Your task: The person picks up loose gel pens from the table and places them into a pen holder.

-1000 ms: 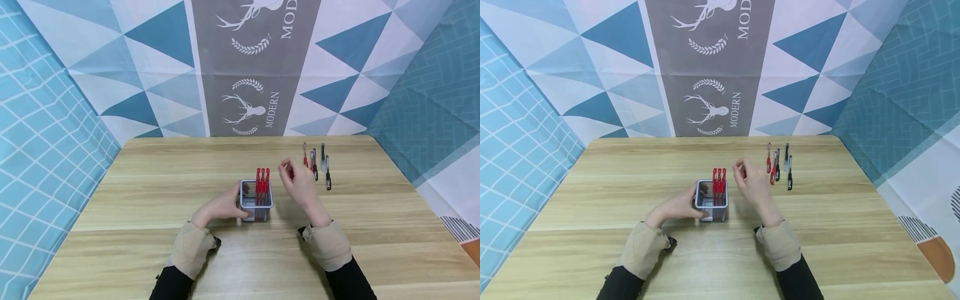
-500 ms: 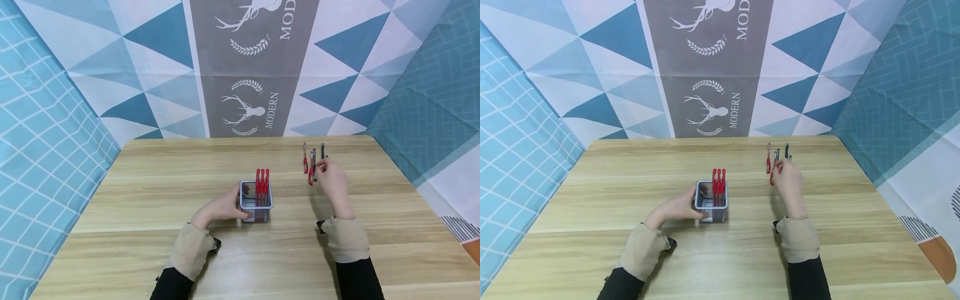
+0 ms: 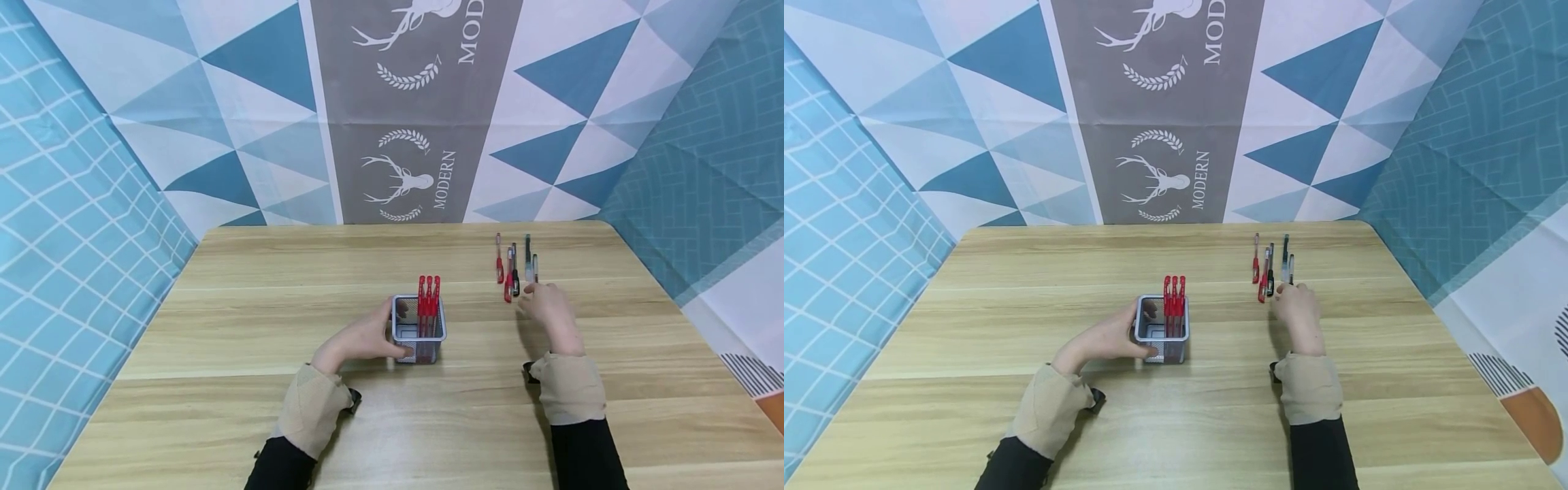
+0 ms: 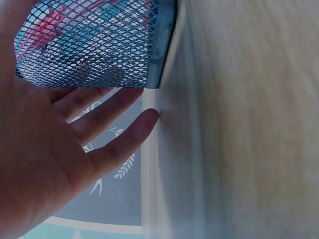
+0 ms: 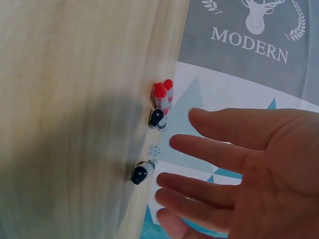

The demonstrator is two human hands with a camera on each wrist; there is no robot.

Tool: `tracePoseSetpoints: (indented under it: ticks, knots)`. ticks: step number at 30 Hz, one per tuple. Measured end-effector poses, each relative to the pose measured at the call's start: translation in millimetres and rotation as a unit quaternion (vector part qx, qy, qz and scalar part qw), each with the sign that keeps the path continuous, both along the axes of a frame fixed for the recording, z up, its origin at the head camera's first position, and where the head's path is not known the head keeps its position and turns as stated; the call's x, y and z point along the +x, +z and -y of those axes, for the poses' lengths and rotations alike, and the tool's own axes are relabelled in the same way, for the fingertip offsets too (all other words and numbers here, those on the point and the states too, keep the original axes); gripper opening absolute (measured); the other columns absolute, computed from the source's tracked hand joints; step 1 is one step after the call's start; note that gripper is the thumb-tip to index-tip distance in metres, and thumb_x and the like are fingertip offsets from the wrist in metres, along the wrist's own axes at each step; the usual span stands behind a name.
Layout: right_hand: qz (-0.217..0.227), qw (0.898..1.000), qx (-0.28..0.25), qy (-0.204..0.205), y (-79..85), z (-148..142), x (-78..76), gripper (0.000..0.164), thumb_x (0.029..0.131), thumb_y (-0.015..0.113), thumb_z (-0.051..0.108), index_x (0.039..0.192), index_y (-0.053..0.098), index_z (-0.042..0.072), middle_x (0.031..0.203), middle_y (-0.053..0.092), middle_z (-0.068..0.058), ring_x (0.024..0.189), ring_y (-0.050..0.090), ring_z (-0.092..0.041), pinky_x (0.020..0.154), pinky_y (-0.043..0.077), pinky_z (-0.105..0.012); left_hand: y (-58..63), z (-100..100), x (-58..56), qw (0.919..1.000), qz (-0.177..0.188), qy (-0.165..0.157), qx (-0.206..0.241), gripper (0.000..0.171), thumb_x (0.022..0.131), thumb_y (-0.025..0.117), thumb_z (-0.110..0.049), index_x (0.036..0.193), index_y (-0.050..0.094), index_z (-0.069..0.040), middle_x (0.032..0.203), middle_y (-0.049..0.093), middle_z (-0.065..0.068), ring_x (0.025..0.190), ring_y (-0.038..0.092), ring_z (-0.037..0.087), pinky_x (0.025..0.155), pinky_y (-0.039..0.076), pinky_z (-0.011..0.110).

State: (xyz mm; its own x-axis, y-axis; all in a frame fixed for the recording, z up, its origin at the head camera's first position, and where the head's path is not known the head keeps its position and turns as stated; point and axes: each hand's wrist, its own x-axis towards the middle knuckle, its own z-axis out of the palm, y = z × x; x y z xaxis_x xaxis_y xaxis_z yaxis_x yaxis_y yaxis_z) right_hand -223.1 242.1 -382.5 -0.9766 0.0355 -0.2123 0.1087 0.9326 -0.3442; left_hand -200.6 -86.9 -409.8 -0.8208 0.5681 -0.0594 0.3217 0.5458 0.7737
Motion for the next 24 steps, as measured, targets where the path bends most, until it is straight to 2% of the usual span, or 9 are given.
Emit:
tracePoseSetpoints:
  ticks: [3, 9, 17, 24]
  knots:
    - [0.025, 1.000, 0.004, 0.012, -2.4, -1.0, 0.1, 0.048, 0.088, 0.050, 0.020, 0.128, 0.043, -0.006, 0.126, 0.042, -0.034, 0.113, 0.039, -0.049, 0.087, 0.038, -0.058, 0.6, -0.1, 0.4, 1.0000, 0.001, 0.001, -0.002, 0.074, 0.063, 0.079, -0.030, 0.123, 0.038, -0.016, 0.112, 0.055, 0.004, 0.103, 0.053, 0.019, 0.092, 0.042, 0.037]
    - [0.045, 0.999, 0.011, 0.020, -4.2, -1.3, 0.5, 0.050, 0.086, 0.051, 0.021, 0.127, 0.043, -0.006, 0.125, 0.043, -0.033, 0.113, 0.039, -0.049, 0.087, 0.038, -0.060, 0.2, 0.1, 0.6, 1.0000, 0.001, 0.002, 0.000, 0.075, 0.063, 0.079, -0.028, 0.125, 0.037, -0.015, 0.112, 0.055, 0.005, 0.103, 0.053, 0.019, 0.092, 0.042, 0.037]
    - [0.046, 0.998, 0.020, 0.023, -5.5, -2.5, 3.4, 0.046, 0.083, 0.056, 0.018, 0.120, 0.048, -0.009, 0.112, 0.047, -0.034, 0.100, 0.047, -0.045, 0.077, 0.044, -0.054, -0.4, 0.1, 0.4, 1.0000, -0.006, -0.001, -0.003, 0.074, 0.063, 0.079, -0.030, 0.123, 0.038, -0.015, 0.111, 0.056, 0.005, 0.101, 0.054, 0.019, 0.090, 0.043, 0.035]
    - [0.040, 0.999, 0.014, 0.017, -6.3, -4.4, 2.2, 0.037, 0.079, 0.050, 0.004, 0.113, 0.051, -0.010, 0.104, 0.048, -0.032, 0.090, 0.049, -0.039, 0.068, 0.045, -0.047, 0.9, -0.1, 0.8, 0.9999, -0.006, 0.003, -0.008, 0.076, 0.063, 0.079, -0.030, 0.125, 0.037, -0.016, 0.111, 0.055, 0.004, 0.102, 0.053, 0.018, 0.091, 0.043, 0.036]
